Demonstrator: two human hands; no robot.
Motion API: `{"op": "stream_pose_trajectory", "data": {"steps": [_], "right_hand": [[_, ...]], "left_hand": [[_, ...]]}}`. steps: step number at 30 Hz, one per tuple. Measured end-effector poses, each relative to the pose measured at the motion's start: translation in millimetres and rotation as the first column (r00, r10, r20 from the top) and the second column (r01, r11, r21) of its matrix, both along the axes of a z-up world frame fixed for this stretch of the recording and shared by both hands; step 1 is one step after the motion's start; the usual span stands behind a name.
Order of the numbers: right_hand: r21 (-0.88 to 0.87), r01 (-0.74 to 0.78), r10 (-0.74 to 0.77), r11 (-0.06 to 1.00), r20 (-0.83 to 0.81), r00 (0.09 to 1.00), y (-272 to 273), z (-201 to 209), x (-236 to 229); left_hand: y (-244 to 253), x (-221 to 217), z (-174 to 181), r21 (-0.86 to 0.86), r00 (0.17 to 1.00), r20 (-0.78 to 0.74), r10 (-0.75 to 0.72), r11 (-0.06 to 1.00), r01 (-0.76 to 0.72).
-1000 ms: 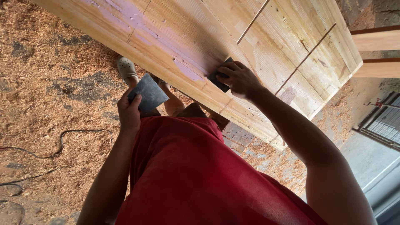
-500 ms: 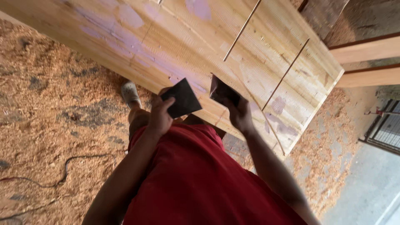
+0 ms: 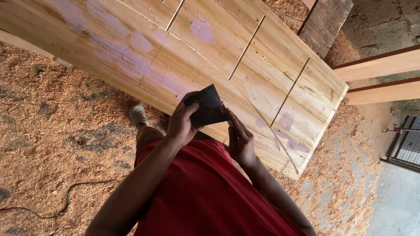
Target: The person applies a pink filler paste into the grooves of a wooden surface using a small stick and then smooths it with a sanding block. The person works along the length of the wooden panel, filling gaps between planks and smoothing the surface.
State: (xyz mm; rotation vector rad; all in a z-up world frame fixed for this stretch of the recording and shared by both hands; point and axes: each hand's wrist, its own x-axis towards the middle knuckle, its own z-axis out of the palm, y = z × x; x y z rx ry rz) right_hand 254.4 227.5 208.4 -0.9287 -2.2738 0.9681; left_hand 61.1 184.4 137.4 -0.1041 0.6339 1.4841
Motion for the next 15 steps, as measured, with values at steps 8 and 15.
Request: {"op": "stream_pose_trajectory", "data": {"steps": [8, 15], "right_hand": [[0.226, -0.144, 0.1, 0.963, 0.194, 0.976, 15.3, -19.3, 14.9], [0.286, -0.387, 0.289, 0.877, 0.33, 0.899, 83.1, -26.5, 11.4]], "left_hand": [[4.1, -18.6, -11.5, 0.005, 0.999, -0.014, -0.041, 0.999, 0.041], [7.9, -53.1, -31.6, 0.068, 0.993, 0.108, 0.042, 0.996, -0.049]]}}
